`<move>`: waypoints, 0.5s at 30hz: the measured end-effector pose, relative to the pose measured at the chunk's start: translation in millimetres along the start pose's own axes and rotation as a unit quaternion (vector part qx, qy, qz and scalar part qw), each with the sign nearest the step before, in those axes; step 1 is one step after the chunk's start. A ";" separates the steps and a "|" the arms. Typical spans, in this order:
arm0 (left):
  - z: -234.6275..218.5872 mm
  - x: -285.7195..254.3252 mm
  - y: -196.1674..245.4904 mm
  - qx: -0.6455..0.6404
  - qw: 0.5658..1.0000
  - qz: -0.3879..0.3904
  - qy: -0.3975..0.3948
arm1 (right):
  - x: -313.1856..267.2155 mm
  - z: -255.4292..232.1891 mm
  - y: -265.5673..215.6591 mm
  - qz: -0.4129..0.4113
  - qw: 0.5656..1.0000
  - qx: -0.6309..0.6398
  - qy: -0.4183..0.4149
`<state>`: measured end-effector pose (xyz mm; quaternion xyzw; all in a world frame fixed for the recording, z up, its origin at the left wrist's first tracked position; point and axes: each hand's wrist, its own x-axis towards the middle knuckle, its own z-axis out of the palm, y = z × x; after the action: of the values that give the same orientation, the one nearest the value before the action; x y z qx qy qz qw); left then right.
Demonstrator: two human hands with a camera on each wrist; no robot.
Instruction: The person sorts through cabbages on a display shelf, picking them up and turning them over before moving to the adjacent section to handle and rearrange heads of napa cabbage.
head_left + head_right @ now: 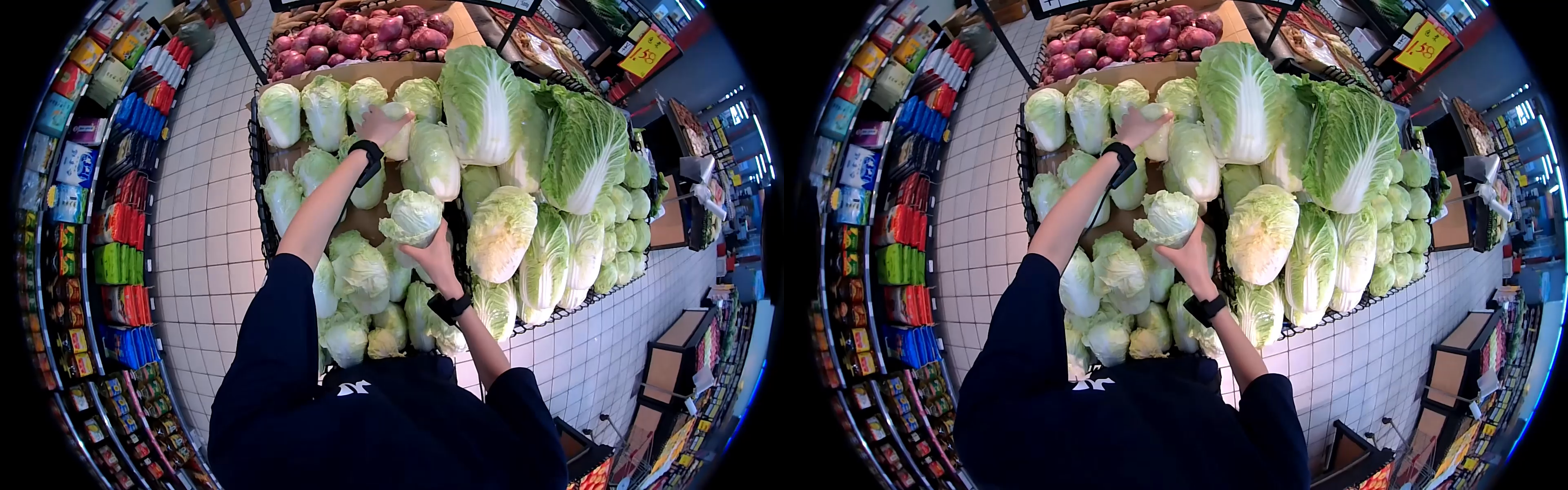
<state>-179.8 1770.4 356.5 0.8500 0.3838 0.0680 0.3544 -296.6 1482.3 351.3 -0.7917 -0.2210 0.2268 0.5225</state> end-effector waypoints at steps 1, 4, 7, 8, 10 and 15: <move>2.7 0.9 1.1 0.000 1.000 -0.001 -0.004 | 0.3 -1.0 -0.1 0.001 1.000 -0.001 0.005; 1.9 -2.1 3.5 -0.013 0.999 0.029 -0.013 | 0.9 -4.6 2.7 -0.005 1.000 -0.008 0.008; 5.8 -2.8 7.4 0.034 0.999 0.019 0.006 | -1.2 -7.4 -0.4 -0.012 1.000 -0.019 0.005; 7.9 -1.5 6.2 0.034 0.999 0.017 0.003 | -2.2 -9.3 -0.8 -0.012 1.000 -0.023 0.002; 9.6 1.1 1.8 0.020 0.999 0.031 0.015 | -5.6 -13.8 1.8 -0.012 0.999 -0.035 0.000; 15.0 -4.5 -4.4 0.015 0.998 0.026 0.046 | -28.9 -19.6 23.8 0.041 0.996 -0.064 -0.039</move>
<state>-179.8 1761.1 343.3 0.8609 0.3784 0.1103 0.3217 -305.5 1442.6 339.8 -0.8225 -0.2227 0.2645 0.4515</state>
